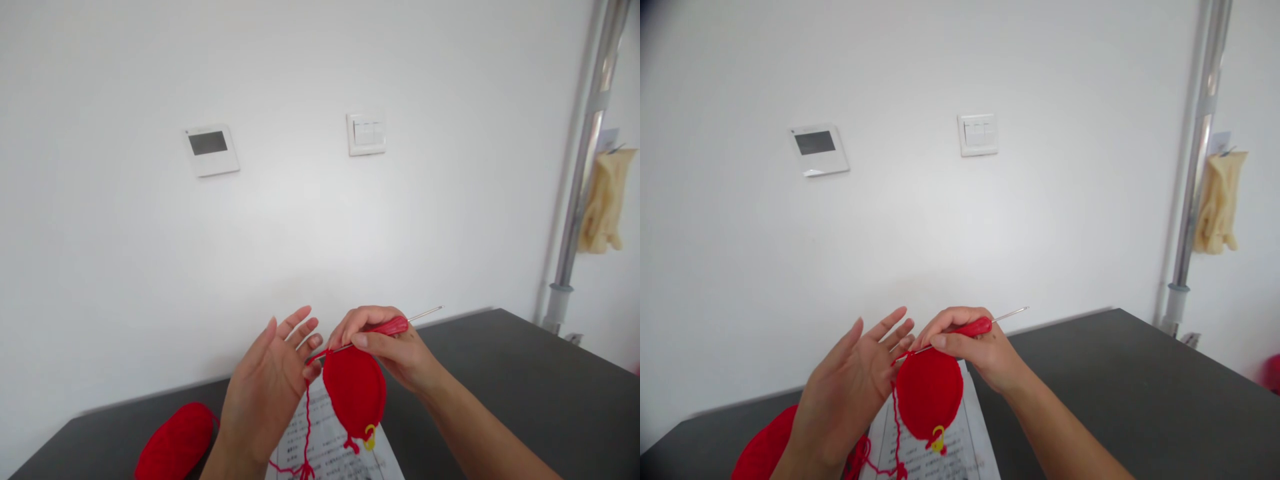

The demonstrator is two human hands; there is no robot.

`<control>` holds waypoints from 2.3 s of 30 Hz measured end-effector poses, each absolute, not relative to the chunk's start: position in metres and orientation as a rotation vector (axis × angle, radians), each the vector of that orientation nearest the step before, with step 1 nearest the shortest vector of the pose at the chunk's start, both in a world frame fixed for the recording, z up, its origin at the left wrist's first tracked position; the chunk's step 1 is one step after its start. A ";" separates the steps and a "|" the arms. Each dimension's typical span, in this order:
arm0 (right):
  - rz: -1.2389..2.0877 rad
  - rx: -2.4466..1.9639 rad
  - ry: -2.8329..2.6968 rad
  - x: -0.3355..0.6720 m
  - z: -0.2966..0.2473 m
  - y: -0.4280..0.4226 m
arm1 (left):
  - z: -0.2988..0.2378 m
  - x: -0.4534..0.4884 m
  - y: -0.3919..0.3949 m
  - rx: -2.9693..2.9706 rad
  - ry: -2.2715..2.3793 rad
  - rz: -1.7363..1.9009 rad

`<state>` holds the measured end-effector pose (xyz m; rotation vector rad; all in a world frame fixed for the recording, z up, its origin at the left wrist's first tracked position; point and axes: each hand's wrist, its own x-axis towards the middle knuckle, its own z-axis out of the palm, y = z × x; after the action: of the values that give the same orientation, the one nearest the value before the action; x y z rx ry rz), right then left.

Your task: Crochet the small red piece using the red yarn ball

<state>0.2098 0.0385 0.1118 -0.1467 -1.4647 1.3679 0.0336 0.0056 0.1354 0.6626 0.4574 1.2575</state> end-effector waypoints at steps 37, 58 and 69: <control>1.038 -0.255 -1.478 0.201 0.122 0.025 | 0.129 0.025 0.005 1.606 1.075 1.515; 0.481 -0.212 -1.743 0.194 0.119 0.018 | 0.138 0.038 -0.003 0.986 0.840 1.407; 0.323 -0.134 -1.851 0.192 0.120 0.015 | 0.139 0.030 -0.001 0.799 0.706 1.280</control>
<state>0.1916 0.0145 0.1205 -0.1337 -1.8514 0.3229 0.0305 -0.0014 0.1389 0.7994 0.7055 1.2799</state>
